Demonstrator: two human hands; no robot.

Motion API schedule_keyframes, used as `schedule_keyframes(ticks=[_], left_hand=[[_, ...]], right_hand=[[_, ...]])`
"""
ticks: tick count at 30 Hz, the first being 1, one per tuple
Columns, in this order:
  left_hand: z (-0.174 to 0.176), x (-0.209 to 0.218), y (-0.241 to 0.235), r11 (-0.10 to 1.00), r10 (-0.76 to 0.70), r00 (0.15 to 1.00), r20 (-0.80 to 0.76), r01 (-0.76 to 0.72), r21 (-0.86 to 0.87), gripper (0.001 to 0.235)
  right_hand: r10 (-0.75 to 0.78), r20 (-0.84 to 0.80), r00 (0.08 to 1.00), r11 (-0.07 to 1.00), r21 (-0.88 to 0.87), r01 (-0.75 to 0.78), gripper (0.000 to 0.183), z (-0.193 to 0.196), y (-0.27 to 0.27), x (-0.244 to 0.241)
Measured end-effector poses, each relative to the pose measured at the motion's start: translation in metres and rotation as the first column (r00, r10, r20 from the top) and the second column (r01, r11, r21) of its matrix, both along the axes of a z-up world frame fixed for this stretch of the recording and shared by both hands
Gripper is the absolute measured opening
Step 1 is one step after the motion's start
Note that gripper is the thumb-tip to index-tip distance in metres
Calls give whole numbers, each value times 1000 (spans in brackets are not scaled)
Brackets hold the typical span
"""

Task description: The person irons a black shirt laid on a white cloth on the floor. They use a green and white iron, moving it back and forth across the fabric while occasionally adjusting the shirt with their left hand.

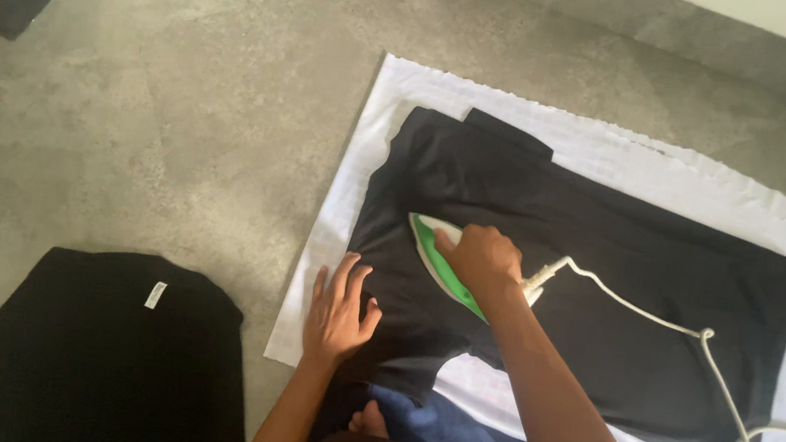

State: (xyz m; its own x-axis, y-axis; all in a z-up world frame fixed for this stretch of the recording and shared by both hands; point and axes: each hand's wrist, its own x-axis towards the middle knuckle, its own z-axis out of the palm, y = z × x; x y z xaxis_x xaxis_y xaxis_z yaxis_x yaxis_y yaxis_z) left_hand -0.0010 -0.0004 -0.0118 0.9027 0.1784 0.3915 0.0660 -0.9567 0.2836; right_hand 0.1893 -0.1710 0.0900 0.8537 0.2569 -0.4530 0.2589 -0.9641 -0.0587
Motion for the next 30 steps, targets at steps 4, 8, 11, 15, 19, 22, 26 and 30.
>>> schedule_keyframes(ticks=[4,8,11,15,19,22,26,30], left_hand=[[1,-2,0,1000,-8,1000,-11,8,14,55],[6,0,-1,1000,-14,1000,-12,14,3,56],[6,0,1,1000,-15,998,-66,16,16,59],[3,2,1,1000,-15,1000,-25,15,25,68],[1,1,3,998,-3,1000,30,1,66,71],[19,-2,-4,1000,-17,998,55,18,-7,56],[21,-1,-3,998,-45,998,41,47,-46,57],[21,-1,-4,999,-21,1000,15,21,-26,57]], right_hand=[[124,-15,992,992,30,-123,92,20,28,-7],[-15,29,999,991,136,11,90,2,51,4],[137,0,991,983,121,-136,85,17,62,-2],[98,18,995,984,146,-99,81,-5,57,11],[198,1,980,978,70,-197,74,27,19,-6],[-56,-149,987,996,59,65,69,55,-41,4],[-236,-49,971,972,2,236,78,57,-133,27],[-279,-78,957,957,-107,270,76,56,-187,37]])
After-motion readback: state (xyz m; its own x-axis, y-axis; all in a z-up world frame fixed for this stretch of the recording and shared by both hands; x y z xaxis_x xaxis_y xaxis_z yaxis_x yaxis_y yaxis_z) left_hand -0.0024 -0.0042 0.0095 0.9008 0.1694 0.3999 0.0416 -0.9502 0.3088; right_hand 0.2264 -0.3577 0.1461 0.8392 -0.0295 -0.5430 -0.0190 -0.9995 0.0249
